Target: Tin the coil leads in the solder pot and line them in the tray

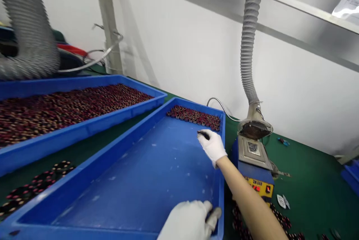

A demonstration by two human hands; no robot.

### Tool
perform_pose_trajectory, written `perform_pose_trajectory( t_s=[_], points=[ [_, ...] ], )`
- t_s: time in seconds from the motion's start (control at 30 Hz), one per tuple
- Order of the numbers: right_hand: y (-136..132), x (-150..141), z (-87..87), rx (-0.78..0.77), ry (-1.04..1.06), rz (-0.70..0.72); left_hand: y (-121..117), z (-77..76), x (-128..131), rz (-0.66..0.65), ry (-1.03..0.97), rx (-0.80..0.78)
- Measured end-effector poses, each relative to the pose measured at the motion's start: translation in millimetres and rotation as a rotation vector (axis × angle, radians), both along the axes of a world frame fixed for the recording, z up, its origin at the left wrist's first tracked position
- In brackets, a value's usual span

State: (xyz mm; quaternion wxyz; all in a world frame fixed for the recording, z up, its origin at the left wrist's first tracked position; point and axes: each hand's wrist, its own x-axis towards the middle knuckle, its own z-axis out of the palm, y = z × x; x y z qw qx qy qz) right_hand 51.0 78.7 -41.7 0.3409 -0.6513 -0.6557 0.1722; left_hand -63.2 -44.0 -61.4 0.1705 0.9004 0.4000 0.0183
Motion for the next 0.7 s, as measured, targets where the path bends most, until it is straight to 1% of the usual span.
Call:
perform_pose_trajectory(
  t_s=[0.07, 0.1, 0.13, 0.17, 0.2, 0.23, 0.3, 0.37, 0.43, 0.5, 0.57, 0.63, 0.7],
  points=[
    [-50.8, 19.2, 15.9, 0.048, 0.054, 0.012, -0.5, 5.9, 0.7, -0.057, 0.067, 0.050],
    [-77.4, 31.2, 20.9, 0.077, 0.081, 0.010, -0.6, 8.0, 0.8, -0.076, 0.082, 0.055],
    [-103.5, 43.6, 23.0, 0.124, 0.094, 0.001, -0.8, 9.3, 0.9, -0.087, 0.088, 0.048],
    [-127.8, 55.7, 21.7, 0.123, 0.042, -0.027, -0.9, 9.9, 0.9, -0.092, 0.089, 0.040],
    [-149.5, 66.3, 17.0, 0.082, -0.040, -0.035, -1.1, 10.1, 0.9, -0.099, 0.093, 0.037],
    [-167.7, 74.7, 9.1, 0.005, -0.129, -0.040, -1.3, 10.0, 0.9, -0.103, 0.097, 0.033],
    [-192.1, 82.4, -12.6, -0.168, -0.260, -0.098, -1.8, 10.1, 1.4, -0.103, 0.104, 0.025],
    [-201.7, 77.6, -35.6, -0.282, -0.374, -0.162, -2.4, 11.7, 2.3, -0.081, 0.109, 0.024],
    [-201.2, 64.7, -53.5, -0.340, -0.500, -0.204, -3.1, 14.7, 3.2, -0.052, 0.112, 0.022],
    [-196.8, 51.2, -64.4, -0.353, -0.620, -0.227, -4.1, 17.8, 4.1, -0.027, 0.108, 0.025],
    [-192.6, 43.9, -70.4, -0.336, -0.683, -0.221, -5.1, 19.2, 4.7, -0.007, 0.100, 0.026],
    [-189.7, 45.5, -74.2, -0.323, -0.645, -0.186, -5.7, 17.8, 5.0, 0.016, 0.084, 0.025],
    [-187.3, 54.1, -75.6, -0.286, -0.464, -0.165, -5.3, 14.8, 5.1, 0.045, 0.059, 0.022]
  ],
)
